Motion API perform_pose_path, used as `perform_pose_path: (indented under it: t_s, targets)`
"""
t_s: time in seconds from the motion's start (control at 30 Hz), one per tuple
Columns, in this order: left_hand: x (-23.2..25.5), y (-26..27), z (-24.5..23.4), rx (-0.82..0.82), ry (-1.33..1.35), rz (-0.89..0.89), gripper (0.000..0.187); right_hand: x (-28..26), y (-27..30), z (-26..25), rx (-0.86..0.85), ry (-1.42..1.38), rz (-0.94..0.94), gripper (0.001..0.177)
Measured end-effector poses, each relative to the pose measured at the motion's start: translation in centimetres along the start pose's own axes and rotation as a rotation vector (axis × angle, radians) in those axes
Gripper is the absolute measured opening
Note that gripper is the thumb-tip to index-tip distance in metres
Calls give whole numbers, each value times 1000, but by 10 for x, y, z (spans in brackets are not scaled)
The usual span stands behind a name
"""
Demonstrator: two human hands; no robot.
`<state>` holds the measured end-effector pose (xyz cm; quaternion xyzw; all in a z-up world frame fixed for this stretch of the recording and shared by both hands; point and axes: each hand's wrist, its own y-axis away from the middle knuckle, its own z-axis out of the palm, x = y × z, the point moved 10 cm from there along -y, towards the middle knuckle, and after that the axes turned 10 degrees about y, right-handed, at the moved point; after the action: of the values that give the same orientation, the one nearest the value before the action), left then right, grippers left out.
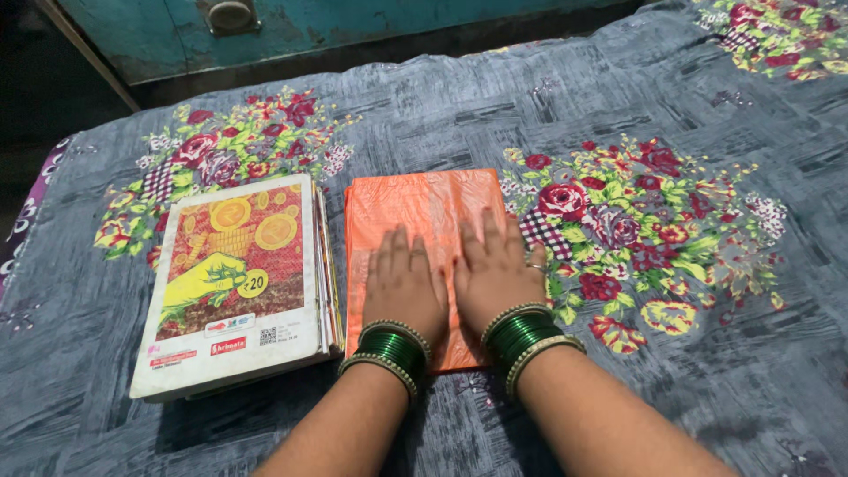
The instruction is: The person sorts various books and orange covers on a bed, stacking them into different piles by hand.
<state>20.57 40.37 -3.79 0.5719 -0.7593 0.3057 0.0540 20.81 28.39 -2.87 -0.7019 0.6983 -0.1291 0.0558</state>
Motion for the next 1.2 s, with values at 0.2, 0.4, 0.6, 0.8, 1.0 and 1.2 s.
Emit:
perform_pose_path:
  t_s: [0.2, 0.4, 0.6, 0.8, 1.0, 1.2]
  targets:
    - [2, 3, 6, -37, -81, -21, 61, -11, 4, 13, -137, -46, -39, 60]
    - [-1, 1, 13, -80, -91, -69, 62, -13, 2, 14, -104, -34, -82, 61]
    - [-1, 0, 15, -80, -84, -72, 63, -11, -1, 17, -86, -41, -88, 61]
    - [-1, 2, 15, -39, -90, -58, 62, -11, 1, 21, -91, -30, -85, 61]
    - [-7, -2, 23, -83, -112, -54, 63, -11, -6, 30, -268, -22, -65, 62]
    - [9, -19, 15, -256, -115, -76, 62, 15, 0, -9, -372, -68, 7, 63]
